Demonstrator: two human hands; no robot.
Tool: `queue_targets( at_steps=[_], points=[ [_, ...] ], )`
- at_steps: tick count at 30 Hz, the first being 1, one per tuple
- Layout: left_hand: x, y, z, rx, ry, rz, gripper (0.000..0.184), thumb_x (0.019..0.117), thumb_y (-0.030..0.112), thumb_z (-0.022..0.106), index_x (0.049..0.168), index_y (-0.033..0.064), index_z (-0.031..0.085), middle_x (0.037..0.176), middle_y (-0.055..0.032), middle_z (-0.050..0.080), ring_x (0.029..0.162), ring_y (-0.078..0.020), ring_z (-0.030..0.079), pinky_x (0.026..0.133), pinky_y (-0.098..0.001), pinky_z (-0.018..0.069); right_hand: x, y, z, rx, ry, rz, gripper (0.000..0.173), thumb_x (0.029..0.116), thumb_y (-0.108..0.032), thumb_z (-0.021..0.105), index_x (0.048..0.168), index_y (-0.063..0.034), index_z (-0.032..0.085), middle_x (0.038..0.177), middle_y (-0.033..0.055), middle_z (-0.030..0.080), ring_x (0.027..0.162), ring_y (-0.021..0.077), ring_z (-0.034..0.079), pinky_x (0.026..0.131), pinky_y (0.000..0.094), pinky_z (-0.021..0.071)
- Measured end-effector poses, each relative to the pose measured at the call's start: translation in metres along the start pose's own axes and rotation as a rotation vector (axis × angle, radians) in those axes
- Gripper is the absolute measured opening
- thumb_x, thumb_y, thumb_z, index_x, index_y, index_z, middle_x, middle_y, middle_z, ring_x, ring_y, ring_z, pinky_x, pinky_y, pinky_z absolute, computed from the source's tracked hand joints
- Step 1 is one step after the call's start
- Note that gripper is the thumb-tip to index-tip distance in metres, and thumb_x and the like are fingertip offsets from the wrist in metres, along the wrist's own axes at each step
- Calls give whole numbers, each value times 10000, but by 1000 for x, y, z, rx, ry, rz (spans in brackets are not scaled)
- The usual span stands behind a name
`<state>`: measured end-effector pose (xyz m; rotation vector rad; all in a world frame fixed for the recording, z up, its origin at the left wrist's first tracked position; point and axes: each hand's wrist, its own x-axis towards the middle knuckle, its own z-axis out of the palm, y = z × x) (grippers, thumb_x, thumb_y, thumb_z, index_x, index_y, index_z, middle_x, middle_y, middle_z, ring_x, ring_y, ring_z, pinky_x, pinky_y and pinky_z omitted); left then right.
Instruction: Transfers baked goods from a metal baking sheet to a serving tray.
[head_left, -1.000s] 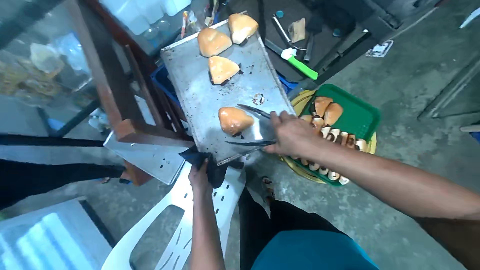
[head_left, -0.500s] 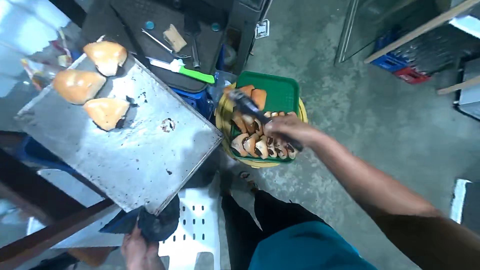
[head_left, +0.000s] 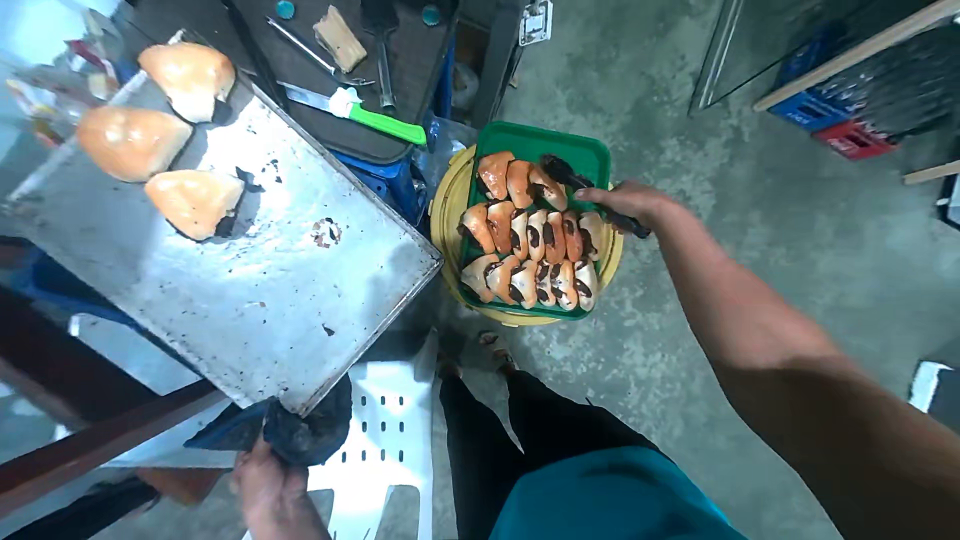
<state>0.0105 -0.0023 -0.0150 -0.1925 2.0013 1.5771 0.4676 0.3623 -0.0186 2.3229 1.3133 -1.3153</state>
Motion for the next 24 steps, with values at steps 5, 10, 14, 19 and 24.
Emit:
queue_targets(
  at_steps=[5,10,14,19,24],
  points=[
    [2,-1,-1,-12,-19,5,131,1038,21,415,1093,73,522,834,30,661,747,-46,676,688,-261,603,7,-7,17,77,-2,28,636,979,-594,598,1154,18,613,783,80,580,577,154,530,578,350,511],
    [5,-1,-3,-50,-38,-1,140,1039,15,412,1075,75,532,820,25,683,743,-62,695,684,-269,614,8,-10,33,151,2,58,653,977,-600,596,1192,17,593,806,90,571,581,160,517,577,352,505],
    [6,-1,-4,-63,-56,-2,156,1035,-4,403,1078,76,530,816,24,687,745,-59,698,690,-264,616,3,-4,12,35,32,40,771,948,-654,599,1248,55,580,964,190,614,738,252,566,724,473,520],
    [7,-2,-5,-59,-66,7,162,1041,-3,389,1088,75,523,830,32,688,756,-49,698,702,-255,614,15,-17,11,-49,198,-83,717,951,-612,629,1151,76,634,969,253,634,789,344,609,761,581,509],
    [5,0,-5,-31,-61,7,167,1041,2,383,1084,85,522,825,39,691,752,-48,700,694,-262,617,21,-36,21,-198,171,-94,697,941,-579,669,1156,83,626,1037,288,640,876,397,641,810,619,509]
  ],
)
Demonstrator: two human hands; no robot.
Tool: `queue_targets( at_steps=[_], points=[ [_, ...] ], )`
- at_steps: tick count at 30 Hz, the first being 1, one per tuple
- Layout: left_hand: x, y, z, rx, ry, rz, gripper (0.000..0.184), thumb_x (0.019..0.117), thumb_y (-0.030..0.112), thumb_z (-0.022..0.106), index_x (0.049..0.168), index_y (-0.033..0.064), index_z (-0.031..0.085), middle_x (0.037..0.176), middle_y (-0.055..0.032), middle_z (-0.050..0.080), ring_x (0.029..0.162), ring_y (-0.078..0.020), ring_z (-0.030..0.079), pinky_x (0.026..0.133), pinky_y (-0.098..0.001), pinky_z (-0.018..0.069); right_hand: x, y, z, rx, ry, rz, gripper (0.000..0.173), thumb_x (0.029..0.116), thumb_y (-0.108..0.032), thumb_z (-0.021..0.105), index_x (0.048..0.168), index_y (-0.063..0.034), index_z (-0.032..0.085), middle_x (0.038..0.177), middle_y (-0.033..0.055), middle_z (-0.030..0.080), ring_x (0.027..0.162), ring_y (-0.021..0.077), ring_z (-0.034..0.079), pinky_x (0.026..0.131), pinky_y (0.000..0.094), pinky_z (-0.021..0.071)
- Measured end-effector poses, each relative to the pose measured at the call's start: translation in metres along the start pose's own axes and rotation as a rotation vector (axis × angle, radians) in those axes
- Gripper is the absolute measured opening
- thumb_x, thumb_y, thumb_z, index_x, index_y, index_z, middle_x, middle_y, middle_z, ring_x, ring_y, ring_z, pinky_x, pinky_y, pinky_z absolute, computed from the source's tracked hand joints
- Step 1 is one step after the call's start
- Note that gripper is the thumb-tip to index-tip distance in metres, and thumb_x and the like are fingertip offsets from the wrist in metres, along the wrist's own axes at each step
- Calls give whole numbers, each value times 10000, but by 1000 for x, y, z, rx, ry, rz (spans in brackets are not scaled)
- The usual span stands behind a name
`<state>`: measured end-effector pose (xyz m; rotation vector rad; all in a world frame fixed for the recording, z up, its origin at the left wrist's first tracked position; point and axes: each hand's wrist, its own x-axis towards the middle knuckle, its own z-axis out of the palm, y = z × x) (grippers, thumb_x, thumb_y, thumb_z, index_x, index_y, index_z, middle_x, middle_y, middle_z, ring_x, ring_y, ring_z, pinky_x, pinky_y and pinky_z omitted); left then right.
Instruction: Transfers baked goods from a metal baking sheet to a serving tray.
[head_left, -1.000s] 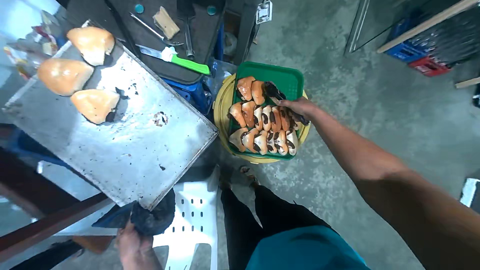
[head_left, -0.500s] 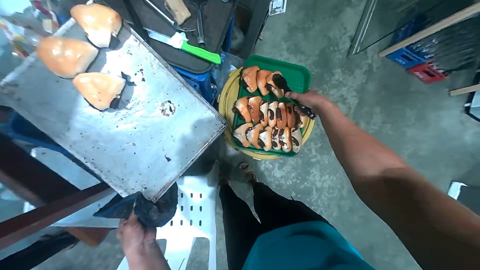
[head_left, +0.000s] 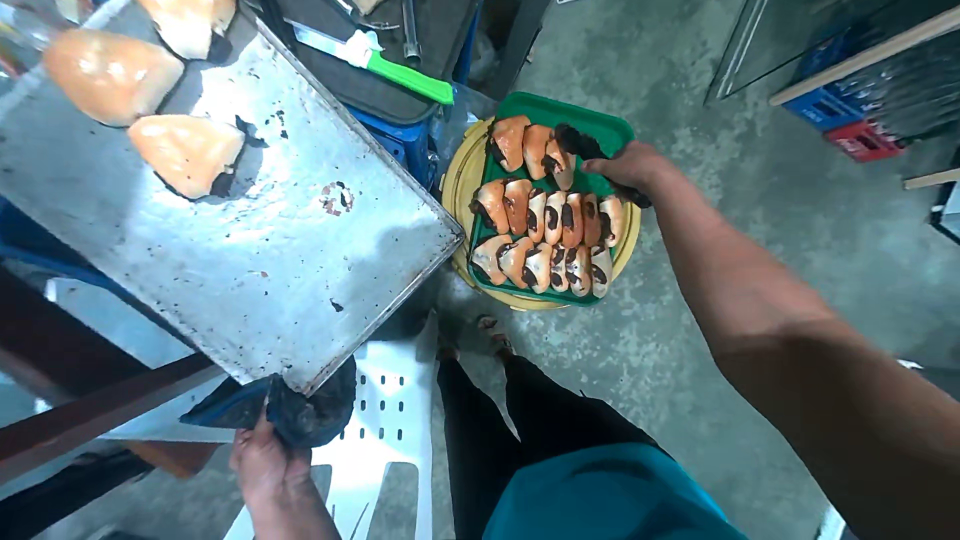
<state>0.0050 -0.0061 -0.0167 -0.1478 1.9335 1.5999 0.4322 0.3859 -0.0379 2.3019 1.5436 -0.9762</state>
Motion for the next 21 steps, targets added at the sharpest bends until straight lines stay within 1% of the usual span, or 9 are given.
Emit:
queue_targets(
  at_steps=[2,5,6,9,10,15,17,19,21],
  points=[
    [-1,1,1,13,12,-8,146,1055,23,387,1094,78,517,823,39,678,753,-47,692,696,-265,612,-7,-2,0,7,-27,24,714,943,-560,678,1206,100,605,1102,317,631,939,433,646,852,641,503],
    [1,-1,0,-6,-2,1,159,1047,13,386,1076,80,528,816,38,691,747,-50,700,697,-259,617,-7,7,6,2,-63,35,761,949,-639,611,1183,85,614,1047,280,646,860,388,662,804,605,535],
    [1,-1,0,-11,-5,2,162,1045,8,385,1076,78,528,822,32,692,756,-53,702,705,-262,618,-9,7,3,-7,-49,31,778,942,-662,603,1185,77,619,1047,277,649,868,388,666,806,606,539],
    [1,-1,0,-4,1,4,168,1044,5,382,1082,78,529,831,33,693,766,-51,701,712,-263,616,-21,-19,-11,-61,51,-85,746,938,-610,646,1229,76,625,1157,350,629,1104,517,607,920,723,446],
    [1,-1,0,1,4,4,169,1044,5,382,1076,76,531,827,36,692,765,-47,699,709,-259,615,-20,-32,-13,-111,67,-138,728,944,-596,648,1239,69,628,1179,356,625,1144,536,588,932,738,428],
    [-1,0,2,-3,15,-2,168,1049,10,372,1068,82,523,817,34,691,750,-50,699,697,-258,615,8,-90,6,-388,27,-319,658,981,-494,649,1326,62,587,1310,357,582,1255,546,541,988,747,401],
    [-1,1,2,-8,23,-7,173,1047,10,371,1076,83,525,823,32,691,755,-49,699,695,-259,615,13,-101,14,-463,-4,-349,608,981,-442,663,1284,82,595,1308,355,580,1249,541,546,973,742,413],
    [0,0,0,-15,10,-5,179,1046,8,372,1076,83,532,832,28,698,767,-53,703,703,-265,617,10,-104,11,-518,-41,-364,551,982,-433,666,1200,72,636,1237,343,618,1203,535,576,937,743,427],
    [0,-1,0,-11,0,2,181,1046,10,368,1064,86,531,822,39,695,760,-45,700,698,-256,615,8,-98,0,-509,-59,-370,587,973,-473,671,1214,62,637,1217,337,627,1184,533,586,937,744,430]
  ],
)
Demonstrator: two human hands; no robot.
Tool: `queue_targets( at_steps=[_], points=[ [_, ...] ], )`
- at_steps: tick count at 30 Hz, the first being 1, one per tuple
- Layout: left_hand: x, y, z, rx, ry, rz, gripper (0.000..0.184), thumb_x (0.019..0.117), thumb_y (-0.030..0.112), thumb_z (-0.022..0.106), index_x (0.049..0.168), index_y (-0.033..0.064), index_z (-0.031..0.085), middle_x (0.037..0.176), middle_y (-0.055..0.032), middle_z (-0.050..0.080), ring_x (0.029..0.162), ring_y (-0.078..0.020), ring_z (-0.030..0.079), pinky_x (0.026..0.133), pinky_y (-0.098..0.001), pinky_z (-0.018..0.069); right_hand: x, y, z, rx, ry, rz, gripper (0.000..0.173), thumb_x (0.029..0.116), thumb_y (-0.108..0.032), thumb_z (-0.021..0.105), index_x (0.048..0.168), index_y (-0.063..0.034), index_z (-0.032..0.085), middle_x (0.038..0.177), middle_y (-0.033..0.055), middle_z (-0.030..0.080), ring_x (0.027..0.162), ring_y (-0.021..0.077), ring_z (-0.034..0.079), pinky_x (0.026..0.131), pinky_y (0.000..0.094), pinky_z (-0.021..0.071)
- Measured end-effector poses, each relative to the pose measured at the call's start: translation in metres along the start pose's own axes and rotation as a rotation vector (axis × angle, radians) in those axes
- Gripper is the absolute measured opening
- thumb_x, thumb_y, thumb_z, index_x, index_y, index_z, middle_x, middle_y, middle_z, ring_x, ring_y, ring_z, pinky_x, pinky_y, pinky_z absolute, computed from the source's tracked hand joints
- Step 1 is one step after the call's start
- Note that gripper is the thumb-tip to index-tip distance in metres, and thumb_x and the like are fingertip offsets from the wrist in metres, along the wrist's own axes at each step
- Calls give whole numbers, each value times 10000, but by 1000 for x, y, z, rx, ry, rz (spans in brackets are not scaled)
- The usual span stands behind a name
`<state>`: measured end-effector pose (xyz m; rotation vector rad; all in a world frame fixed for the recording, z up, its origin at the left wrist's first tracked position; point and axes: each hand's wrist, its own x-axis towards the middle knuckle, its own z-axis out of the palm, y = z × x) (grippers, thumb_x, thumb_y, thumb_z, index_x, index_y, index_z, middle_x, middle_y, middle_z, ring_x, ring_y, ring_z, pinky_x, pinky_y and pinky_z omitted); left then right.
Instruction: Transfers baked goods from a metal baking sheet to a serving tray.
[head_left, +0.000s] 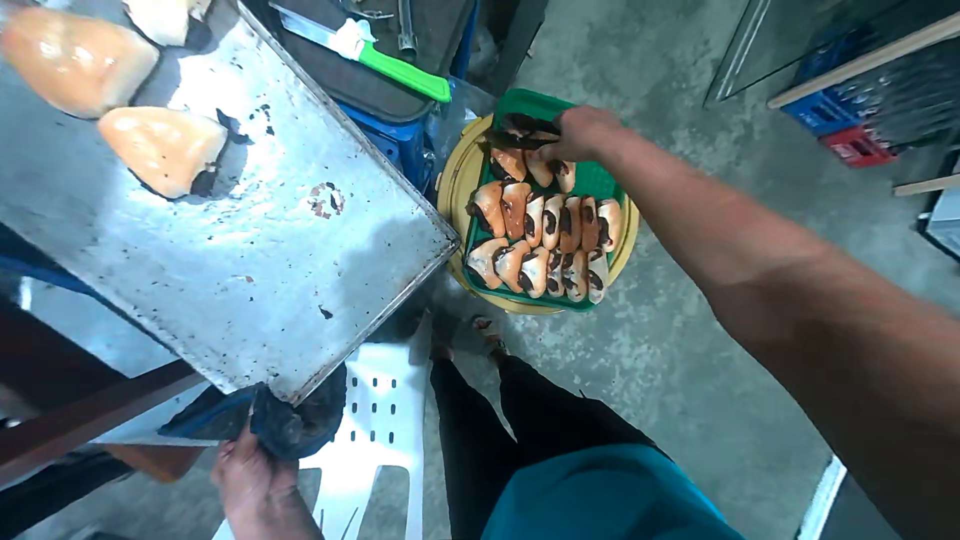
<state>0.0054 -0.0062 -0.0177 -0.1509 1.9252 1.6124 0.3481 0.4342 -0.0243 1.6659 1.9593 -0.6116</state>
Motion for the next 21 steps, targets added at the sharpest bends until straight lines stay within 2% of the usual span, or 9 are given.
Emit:
queue_targets(
  at_steps=[4,6,9,11,14,16,17,19,21],
  points=[
    [1,-1,-1,-25,-7,8,183,1046,8,376,1053,81,544,814,38,705,749,-50,707,697,-256,621,-25,55,2,323,88,124,741,907,-601,695,1242,56,624,1165,337,634,1124,517,605,935,746,435],
    [1,-2,-1,-44,-15,6,189,1041,4,373,1045,78,547,819,34,709,755,-54,708,701,-260,620,-48,86,15,445,65,216,775,879,-591,734,1248,79,611,1150,349,629,1081,514,609,921,737,447],
    [0,-1,0,-23,1,2,176,1040,-1,373,1074,82,524,830,44,690,766,-39,696,708,-253,612,-70,107,49,567,-17,251,606,953,-460,712,1227,73,626,1089,316,641,946,438,630,859,653,496],
    [-2,1,1,-5,15,2,155,1048,16,386,1109,80,513,852,48,676,786,-35,688,729,-257,608,-72,106,67,590,-33,236,571,986,-483,656,1145,66,657,982,255,647,817,352,621,777,575,518],
    [0,2,2,-6,25,0,154,1045,9,389,1108,72,514,858,37,673,785,-43,687,726,-261,607,-78,101,68,519,-53,255,669,957,-558,661,1130,88,654,1031,309,647,934,439,632,848,659,489],
    [1,2,2,-28,29,-5,155,1041,0,397,1103,72,519,846,32,675,766,-48,688,710,-261,607,-92,99,56,495,24,252,689,930,-565,693,1171,79,647,1071,342,644,1014,504,623,888,722,456],
    [2,2,2,-43,22,-10,155,1038,-7,398,1099,71,518,842,31,676,760,-50,688,705,-262,608,-102,97,48,501,84,226,672,934,-550,695,1208,62,641,1063,345,645,994,513,624,871,731,454],
    [3,2,2,-57,1,-11,151,1039,-13,407,1105,64,519,840,34,676,750,-48,688,700,-257,610,-127,80,26,563,177,117,579,977,-464,677,1305,10,618,1040,301,656,875,437,637,802,666,495],
    [3,2,1,-55,-16,-12,136,1041,-10,419,1105,57,519,828,38,675,734,-40,685,689,-249,609,-148,49,3,614,213,-69,499,1013,-373,646,1363,-23,583,997,197,660,732,256,611,693,492,536]
  ],
)
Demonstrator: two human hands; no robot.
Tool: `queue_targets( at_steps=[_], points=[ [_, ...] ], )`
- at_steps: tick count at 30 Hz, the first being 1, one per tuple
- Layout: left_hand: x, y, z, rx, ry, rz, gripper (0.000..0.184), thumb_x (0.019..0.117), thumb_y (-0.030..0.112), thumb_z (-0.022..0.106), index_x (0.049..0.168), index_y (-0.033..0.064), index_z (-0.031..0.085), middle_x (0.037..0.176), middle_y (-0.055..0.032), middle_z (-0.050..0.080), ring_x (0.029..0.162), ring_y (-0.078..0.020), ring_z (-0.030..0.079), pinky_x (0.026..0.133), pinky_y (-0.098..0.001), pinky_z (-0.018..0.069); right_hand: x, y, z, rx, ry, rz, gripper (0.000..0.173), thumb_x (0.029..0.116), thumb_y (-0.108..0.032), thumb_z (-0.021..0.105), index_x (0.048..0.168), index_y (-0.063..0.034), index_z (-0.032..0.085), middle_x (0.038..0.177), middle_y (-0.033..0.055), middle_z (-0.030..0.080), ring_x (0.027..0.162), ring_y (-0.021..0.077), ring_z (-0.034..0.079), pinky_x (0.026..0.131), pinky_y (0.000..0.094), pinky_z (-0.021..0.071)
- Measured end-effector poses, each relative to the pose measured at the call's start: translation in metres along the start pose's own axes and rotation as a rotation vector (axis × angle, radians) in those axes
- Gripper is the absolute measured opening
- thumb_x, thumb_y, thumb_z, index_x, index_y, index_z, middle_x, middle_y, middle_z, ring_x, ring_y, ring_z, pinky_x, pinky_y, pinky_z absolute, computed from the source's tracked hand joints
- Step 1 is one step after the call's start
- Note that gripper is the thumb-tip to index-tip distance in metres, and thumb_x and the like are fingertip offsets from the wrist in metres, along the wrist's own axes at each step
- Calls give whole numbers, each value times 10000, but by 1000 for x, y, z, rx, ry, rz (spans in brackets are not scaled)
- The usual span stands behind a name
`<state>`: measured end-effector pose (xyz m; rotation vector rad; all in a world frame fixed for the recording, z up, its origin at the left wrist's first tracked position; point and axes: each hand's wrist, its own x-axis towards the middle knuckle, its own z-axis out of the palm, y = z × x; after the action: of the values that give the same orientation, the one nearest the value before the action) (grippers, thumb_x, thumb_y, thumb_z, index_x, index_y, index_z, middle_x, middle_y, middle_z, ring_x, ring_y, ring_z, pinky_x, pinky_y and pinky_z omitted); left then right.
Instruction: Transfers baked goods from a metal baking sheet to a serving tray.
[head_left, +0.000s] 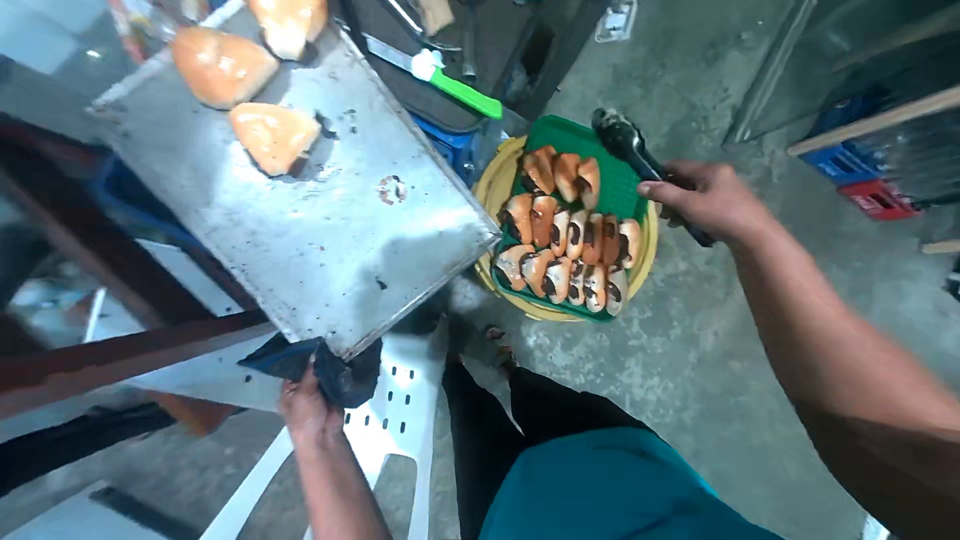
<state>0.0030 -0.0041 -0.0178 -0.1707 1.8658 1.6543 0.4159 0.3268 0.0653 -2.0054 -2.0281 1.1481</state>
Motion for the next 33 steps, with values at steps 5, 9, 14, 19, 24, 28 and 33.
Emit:
queue_targets(
  at_steps=[5,9,14,19,24,28,33],
  points=[
    [2,2,-2,29,-5,17,174,1023,10,514,1183,-47,550,910,-40,683,791,-72,681,744,-285,599,0,-138,43,-148,-127,-522,543,946,-297,740,1380,-3,600,1155,232,700,989,354,696,890,601,537],
    [2,4,-3,73,-4,15,285,993,-2,581,1262,-92,550,1081,-130,666,921,-101,667,839,-301,577,22,-243,115,-489,-170,-776,748,872,-442,806,1412,13,560,1224,302,637,1031,510,651,855,701,498],
    [3,5,-5,50,3,-38,272,974,0,618,1228,-83,570,1037,-127,676,880,-94,678,807,-281,584,43,-342,168,-624,-121,-718,809,854,-477,809,1406,37,516,1273,345,581,1074,548,619,876,716,473],
    [3,3,-7,-17,-25,-50,240,966,-20,616,1197,-75,579,971,-95,695,828,-78,692,768,-264,597,65,-402,174,-718,-87,-611,778,861,-479,797,1351,70,544,1322,355,553,1211,549,553,955,726,427],
    [5,-1,-7,-64,-23,-32,223,955,-32,622,1171,-70,588,948,-88,702,820,-80,700,765,-266,603,60,-443,196,-854,-102,-517,644,885,-431,787,1207,102,624,1282,352,586,1238,530,549,955,722,422],
    [5,0,-8,-39,-24,-36,233,950,-32,631,1176,-73,589,962,-91,699,837,-74,694,783,-256,594,83,-450,190,-850,-152,-539,612,904,-464,759,1137,91,649,1204,352,619,1197,537,571,945,738,419],
    [4,-1,-7,-49,-29,-31,194,945,-42,630,1134,-65,600,911,-68,706,795,-58,695,750,-244,600,124,-418,162,-190,-302,-300,528,987,-533,617,1187,-44,629,915,71,642,691,152,587,639,358,531]
  ],
)
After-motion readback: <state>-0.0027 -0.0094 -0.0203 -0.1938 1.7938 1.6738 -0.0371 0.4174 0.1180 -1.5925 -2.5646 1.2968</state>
